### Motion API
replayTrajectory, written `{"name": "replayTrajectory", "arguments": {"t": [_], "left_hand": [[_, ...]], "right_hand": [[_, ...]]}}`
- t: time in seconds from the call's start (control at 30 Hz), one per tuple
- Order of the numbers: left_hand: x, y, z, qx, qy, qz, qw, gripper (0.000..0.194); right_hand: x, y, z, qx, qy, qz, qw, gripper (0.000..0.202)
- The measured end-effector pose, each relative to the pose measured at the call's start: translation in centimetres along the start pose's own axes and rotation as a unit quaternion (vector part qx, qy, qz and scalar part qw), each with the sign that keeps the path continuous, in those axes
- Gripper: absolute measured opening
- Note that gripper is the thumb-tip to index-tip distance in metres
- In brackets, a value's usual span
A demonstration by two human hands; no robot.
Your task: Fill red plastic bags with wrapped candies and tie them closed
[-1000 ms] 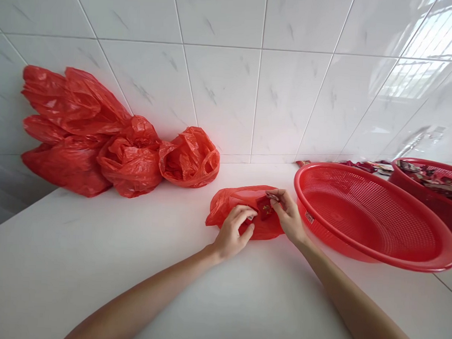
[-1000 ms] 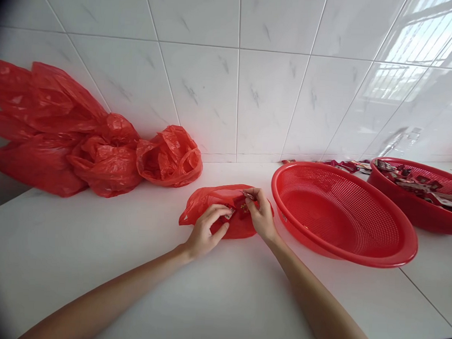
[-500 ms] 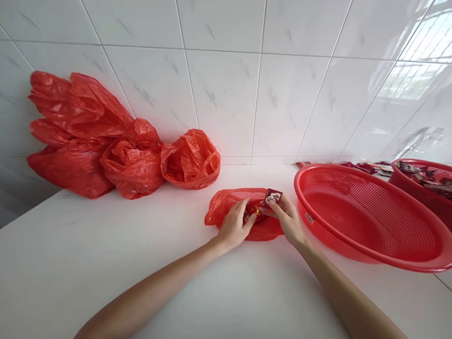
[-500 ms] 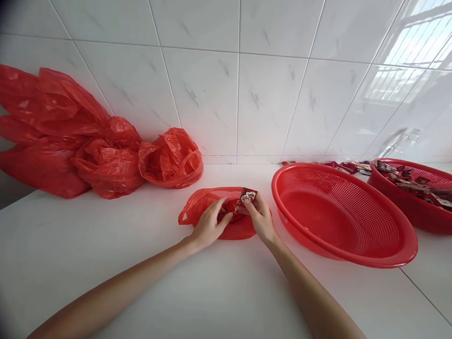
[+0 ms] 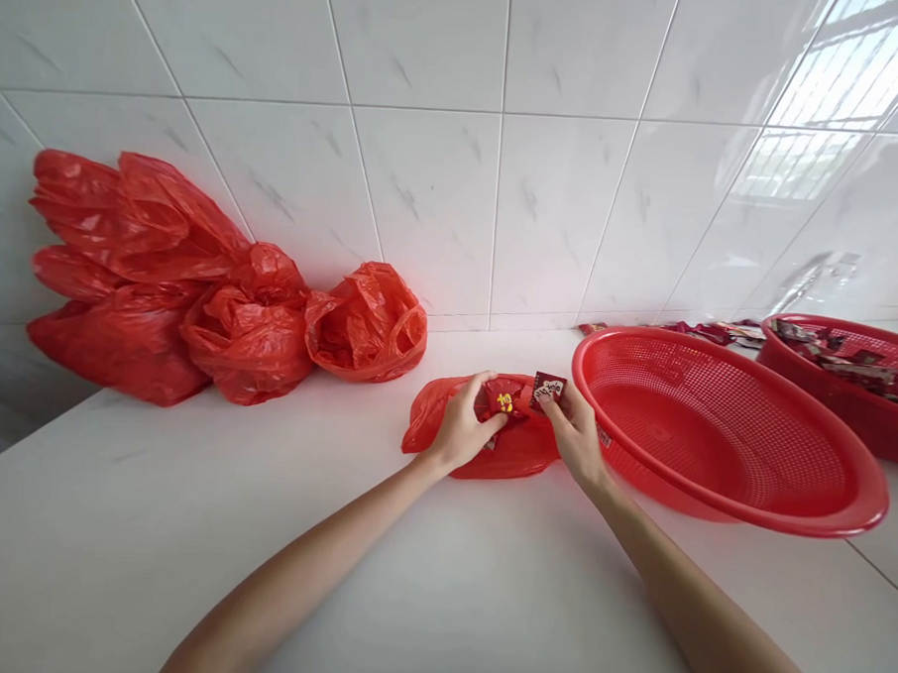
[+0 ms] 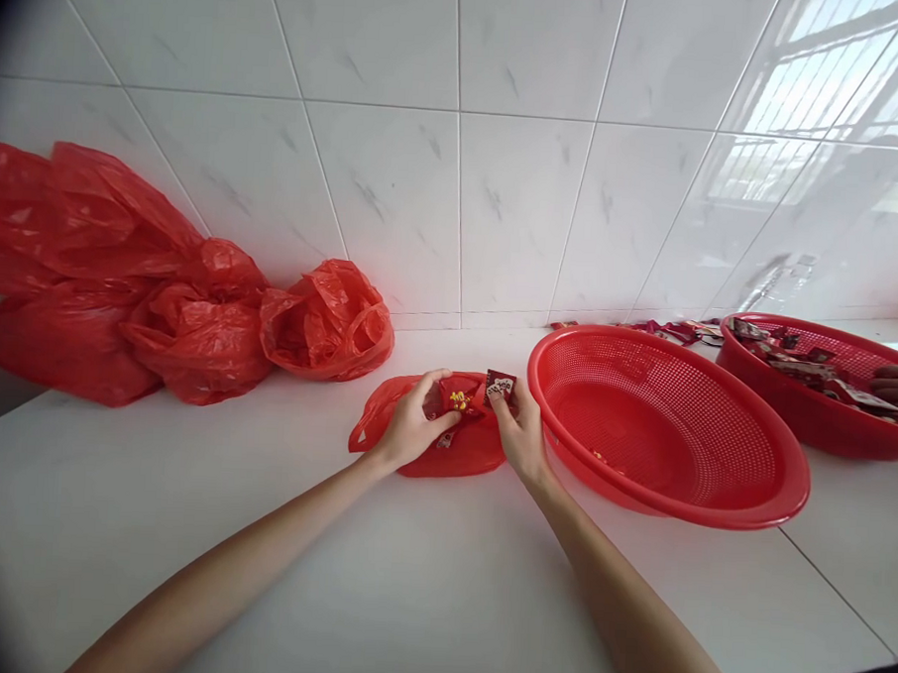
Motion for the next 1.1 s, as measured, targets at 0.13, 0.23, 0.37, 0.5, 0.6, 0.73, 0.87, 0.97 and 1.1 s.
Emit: {"name": "replayTrajectory", "arguments": {"t": [0.13,0.23,0.37,0.5,0.6,0.73,0.87,0.97,1.1], "left_hand": [[-0.1,-0.6,1.9,-0.087,-0.027,0.037,0.995,0.058],[-0.6,-0.8,2.6,-0.149,-0.029,0.054,0.987,0.056],[-1.2,-0.8,2.6,-0.178,0.001,0.063,0.982,0.053],[-1.6,-0.7,2.0,-0.196,0.015,0.079,0.977,0.053],[-2.0,-0.6,1.6,-0.188,-0.019,0.095,0.977,0.048],[-2.6,-0.5,0.7,-0.234,0.034,0.13,0.963,0.043],[-2.6,-0.3,0.8,-0.252,0.044,0.127,0.958,0.04],[-2.4,-0.2,1.1,-0.266,0.054,0.109,0.956,0.038],[-2.2,-0.3,1.2,-0.266,0.055,0.09,0.958,0.037]], "right_hand": [[-0.1,-0.3,-0.4,-0.04,0.032,-0.005,0.999,0.017],[-0.5,-0.2,-0.9,-0.051,0.084,-0.034,0.995,0.013],[-1.2,1.1,-1.2,-0.024,0.119,-0.067,0.99,0.018],[-1.7,1.5,-1.5,0.015,0.133,-0.121,0.984,0.03],[-1.8,1.2,-1.7,0.061,0.13,-0.148,0.979,0.039],[-1.9,1.0,-1.5,0.088,0.091,-0.139,0.982,0.043],[-1.7,1.0,-1.4,0.119,0.101,-0.174,0.972,0.042],[-1.5,1.0,-1.4,0.17,0.121,-0.209,0.956,0.04],[-1.4,1.0,-1.5,0.198,0.132,-0.211,0.948,0.036]]}}
Point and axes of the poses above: each hand's wrist, its own x-axis towards the middle knuckle, its own z-axis out of the back of the hand, y = z × x, the point moved 3 cm from there along x, towards the middle knuckle, and after that the axes turned 9 degrees about -z, right-handed, at the moved point
